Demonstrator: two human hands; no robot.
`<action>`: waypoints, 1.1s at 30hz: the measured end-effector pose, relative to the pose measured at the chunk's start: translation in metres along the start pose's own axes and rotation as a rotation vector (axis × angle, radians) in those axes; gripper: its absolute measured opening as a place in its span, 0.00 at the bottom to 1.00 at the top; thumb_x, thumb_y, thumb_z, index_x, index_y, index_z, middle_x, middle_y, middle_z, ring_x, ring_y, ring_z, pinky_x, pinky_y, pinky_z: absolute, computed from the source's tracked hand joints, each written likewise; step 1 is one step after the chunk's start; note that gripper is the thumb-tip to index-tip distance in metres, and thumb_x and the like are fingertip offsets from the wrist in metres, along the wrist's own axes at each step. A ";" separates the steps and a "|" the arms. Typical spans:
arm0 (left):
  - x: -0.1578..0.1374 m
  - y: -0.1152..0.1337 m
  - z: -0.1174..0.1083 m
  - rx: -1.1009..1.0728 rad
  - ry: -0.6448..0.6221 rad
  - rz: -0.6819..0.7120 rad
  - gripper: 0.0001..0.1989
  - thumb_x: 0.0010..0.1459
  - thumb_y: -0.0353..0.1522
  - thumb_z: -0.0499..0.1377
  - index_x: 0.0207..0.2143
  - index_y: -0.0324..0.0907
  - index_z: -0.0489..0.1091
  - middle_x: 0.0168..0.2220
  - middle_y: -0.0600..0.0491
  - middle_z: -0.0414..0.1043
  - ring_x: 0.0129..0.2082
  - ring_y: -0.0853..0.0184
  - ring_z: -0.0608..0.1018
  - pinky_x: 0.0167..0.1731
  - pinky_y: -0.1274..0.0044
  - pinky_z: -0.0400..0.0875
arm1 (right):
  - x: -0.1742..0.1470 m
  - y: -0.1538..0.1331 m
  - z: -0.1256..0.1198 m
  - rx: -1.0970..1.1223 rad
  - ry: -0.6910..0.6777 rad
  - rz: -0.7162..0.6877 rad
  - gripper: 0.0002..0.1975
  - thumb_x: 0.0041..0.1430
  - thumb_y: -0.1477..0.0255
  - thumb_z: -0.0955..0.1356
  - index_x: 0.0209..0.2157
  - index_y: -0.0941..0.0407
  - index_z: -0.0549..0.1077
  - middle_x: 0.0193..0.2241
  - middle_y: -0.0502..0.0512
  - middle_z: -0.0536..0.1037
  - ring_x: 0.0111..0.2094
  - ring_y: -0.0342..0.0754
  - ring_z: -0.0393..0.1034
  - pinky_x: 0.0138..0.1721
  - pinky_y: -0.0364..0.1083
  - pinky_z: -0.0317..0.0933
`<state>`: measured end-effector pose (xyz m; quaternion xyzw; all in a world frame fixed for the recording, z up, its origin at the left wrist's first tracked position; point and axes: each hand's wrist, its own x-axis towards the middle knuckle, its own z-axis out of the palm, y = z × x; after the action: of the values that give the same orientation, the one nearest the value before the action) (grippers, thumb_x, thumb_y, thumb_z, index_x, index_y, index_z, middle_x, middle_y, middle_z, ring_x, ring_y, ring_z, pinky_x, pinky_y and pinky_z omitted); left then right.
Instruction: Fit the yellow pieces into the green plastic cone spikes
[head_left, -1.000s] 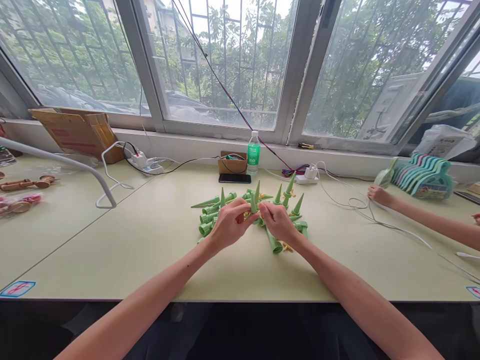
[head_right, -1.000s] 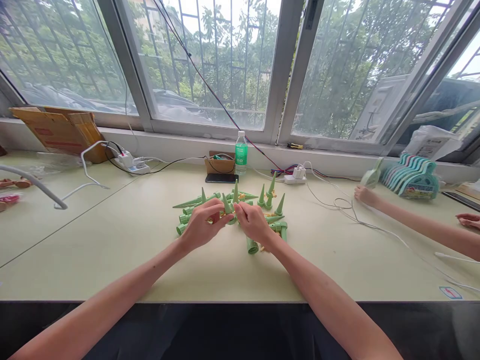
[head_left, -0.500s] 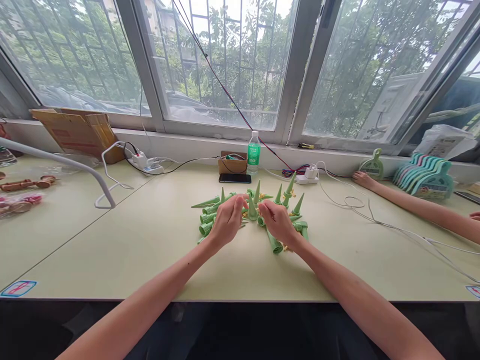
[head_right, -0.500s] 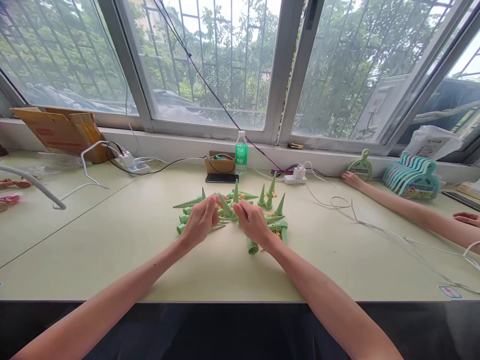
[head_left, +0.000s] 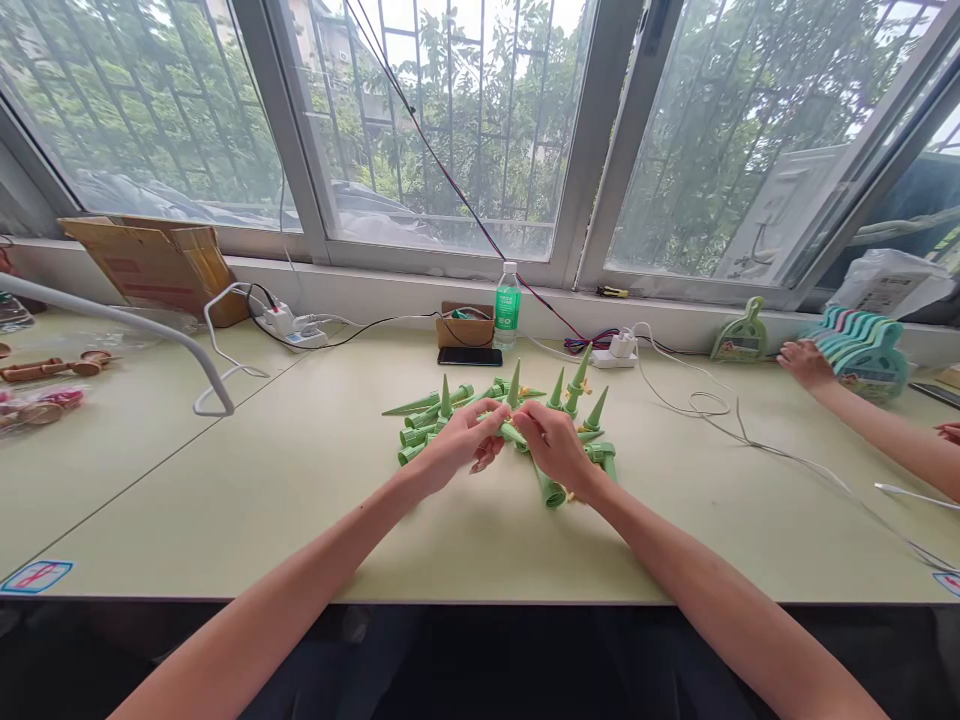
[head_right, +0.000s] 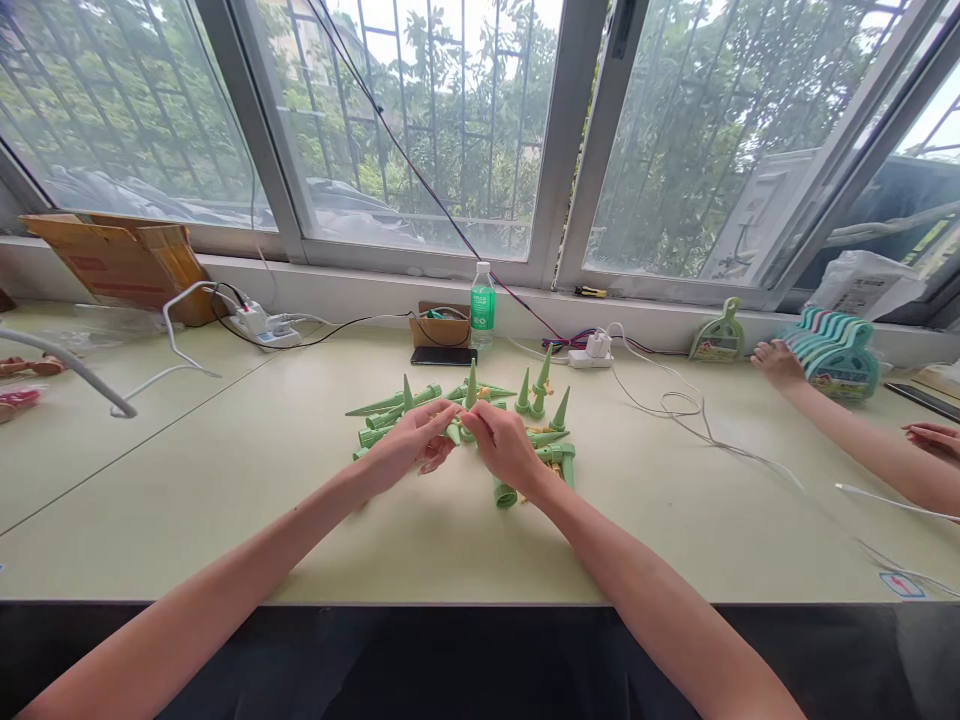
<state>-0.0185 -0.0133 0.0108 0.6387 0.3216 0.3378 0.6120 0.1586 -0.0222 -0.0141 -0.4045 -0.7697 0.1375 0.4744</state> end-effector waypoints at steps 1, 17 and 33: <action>0.000 0.000 0.000 0.011 0.004 0.009 0.21 0.59 0.50 0.56 0.39 0.41 0.63 0.20 0.58 0.62 0.16 0.76 0.61 0.15 0.82 0.52 | 0.000 0.001 0.000 0.001 -0.003 -0.003 0.18 0.68 0.63 0.58 0.24 0.54 0.57 0.19 0.44 0.56 0.22 0.41 0.48 0.25 0.41 0.48; -0.001 -0.018 -0.001 0.816 0.303 0.576 0.16 0.59 0.40 0.60 0.46 0.44 0.67 0.29 0.57 0.68 0.19 0.77 0.63 0.25 0.81 0.64 | 0.001 0.005 0.001 -0.035 -0.054 0.025 0.22 0.69 0.57 0.53 0.23 0.54 0.51 0.18 0.46 0.55 0.20 0.41 0.46 0.23 0.43 0.45; -0.004 -0.006 0.004 0.614 0.392 0.404 0.21 0.67 0.45 0.42 0.42 0.41 0.67 0.17 0.60 0.60 0.17 0.72 0.63 0.24 0.79 0.60 | -0.001 0.000 0.003 0.042 -0.003 0.045 0.21 0.69 0.59 0.55 0.24 0.54 0.56 0.19 0.45 0.59 0.21 0.40 0.51 0.25 0.42 0.50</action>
<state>-0.0174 -0.0182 0.0045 0.7655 0.3859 0.4546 0.2418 0.1561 -0.0224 -0.0168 -0.4116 -0.7580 0.1647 0.4784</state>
